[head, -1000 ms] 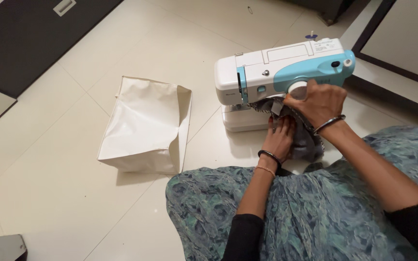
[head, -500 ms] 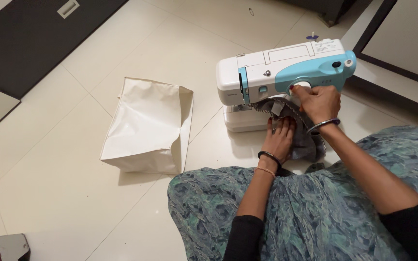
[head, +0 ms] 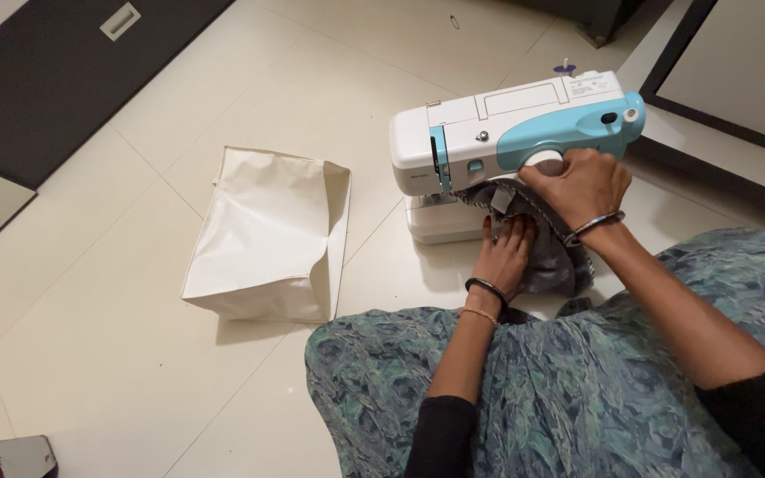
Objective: The person removes sewing machine accessories from a plastic bag, places them into a white storage bin, and wipes the exterior surfaces of the sewing machine using a cloth.
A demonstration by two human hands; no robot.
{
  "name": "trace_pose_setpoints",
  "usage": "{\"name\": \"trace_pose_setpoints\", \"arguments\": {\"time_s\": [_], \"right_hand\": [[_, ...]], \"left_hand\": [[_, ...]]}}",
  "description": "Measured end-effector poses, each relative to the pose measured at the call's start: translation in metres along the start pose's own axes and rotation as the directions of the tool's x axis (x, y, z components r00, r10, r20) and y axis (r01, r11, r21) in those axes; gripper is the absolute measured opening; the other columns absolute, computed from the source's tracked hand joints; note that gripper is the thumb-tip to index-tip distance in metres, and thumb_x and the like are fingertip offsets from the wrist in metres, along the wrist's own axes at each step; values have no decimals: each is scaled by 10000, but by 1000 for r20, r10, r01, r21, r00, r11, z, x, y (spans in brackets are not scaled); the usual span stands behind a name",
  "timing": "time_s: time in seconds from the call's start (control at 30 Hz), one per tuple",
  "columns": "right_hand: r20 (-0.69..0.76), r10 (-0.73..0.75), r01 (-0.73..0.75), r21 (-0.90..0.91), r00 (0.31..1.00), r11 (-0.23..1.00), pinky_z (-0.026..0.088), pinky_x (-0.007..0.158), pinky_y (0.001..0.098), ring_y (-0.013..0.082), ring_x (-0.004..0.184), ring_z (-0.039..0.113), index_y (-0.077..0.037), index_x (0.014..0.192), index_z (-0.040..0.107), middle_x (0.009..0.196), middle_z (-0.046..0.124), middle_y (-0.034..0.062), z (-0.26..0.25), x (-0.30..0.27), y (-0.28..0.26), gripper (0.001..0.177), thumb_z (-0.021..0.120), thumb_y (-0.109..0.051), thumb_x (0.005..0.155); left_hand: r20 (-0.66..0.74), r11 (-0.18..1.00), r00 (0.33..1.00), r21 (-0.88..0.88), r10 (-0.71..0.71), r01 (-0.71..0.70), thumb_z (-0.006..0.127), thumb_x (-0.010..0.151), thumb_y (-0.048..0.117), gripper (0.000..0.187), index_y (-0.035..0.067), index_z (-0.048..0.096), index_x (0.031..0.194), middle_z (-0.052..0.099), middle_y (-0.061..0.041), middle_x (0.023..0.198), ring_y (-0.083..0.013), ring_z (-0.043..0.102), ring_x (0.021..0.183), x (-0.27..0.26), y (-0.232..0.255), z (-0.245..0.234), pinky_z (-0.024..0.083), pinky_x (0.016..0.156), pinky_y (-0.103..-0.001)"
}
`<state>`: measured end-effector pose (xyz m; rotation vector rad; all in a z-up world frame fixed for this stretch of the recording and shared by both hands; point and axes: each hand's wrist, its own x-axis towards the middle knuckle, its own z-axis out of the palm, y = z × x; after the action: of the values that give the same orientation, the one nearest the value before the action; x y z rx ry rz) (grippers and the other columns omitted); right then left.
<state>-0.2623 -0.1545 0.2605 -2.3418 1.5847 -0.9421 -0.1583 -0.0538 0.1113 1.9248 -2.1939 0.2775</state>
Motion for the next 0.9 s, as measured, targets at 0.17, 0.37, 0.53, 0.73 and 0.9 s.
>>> {"name": "trace_pose_setpoints", "arguments": {"time_s": [0.17, 0.37, 0.53, 0.73, 0.9], "right_hand": [[169, 298, -334, 254, 939, 908, 528, 568, 392, 238, 545, 688, -73, 761, 803, 559, 685, 108, 12, -1, 6, 518, 741, -582, 836], [130, 157, -172, 114, 979, 978, 523, 569, 403, 238, 553, 687, -49, 813, 783, 559, 652, 59, 33, -15, 29, 624, 667, -654, 912], [279, -156, 119, 146, 948, 982, 555, 837, 453, 316, 947, 693, -66, 1181, 723, 1035, 717, 149, 58, -53, 56, 464, 583, -450, 961], [217, -645, 652, 49, 733, 757, 298, 1189, 485, 403, 1425, 392, 17, 1465, 445, 1554, 409, 222, 93, -64, 49, 601, 506, -296, 955], [235, -613, 636, -35, 755, 771, 255, 1204, 495, 407, 1404, 407, 18, 1419, 507, 1480, 477, 230, 128, -49, 32, 574, 473, -342, 973]], "left_hand": [[6, 999, 1000, 42, 3, -4, 813, 764, 292, 919, 114, 379, 1553, 400, -94, 1584, -266, 340, 1508, -3, -3, -3, 148, 1277, -627], [99, 998, 995, -68, 10, -4, 831, 699, 336, 1004, 120, 352, 1554, 389, -111, 1590, -282, 309, 1509, -4, -12, -10, 84, 1256, -648], [130, 983, 983, -113, -133, 148, 795, 747, 307, 937, 133, 353, 1554, 345, -142, 1614, -297, 263, 1538, -8, -39, 10, 59, 1258, -616], [4, 961, 975, -168, -221, 219, 742, 828, 262, 844, 100, 351, 1559, 337, -146, 1629, -323, 261, 1540, -27, -96, 16, 132, 1257, -566], [41, 933, 969, -263, -243, 245, 688, 873, 207, 786, 70, 361, 1575, 353, -155, 1615, -299, 275, 1518, -53, -121, 0, 155, 1236, -565]]}}
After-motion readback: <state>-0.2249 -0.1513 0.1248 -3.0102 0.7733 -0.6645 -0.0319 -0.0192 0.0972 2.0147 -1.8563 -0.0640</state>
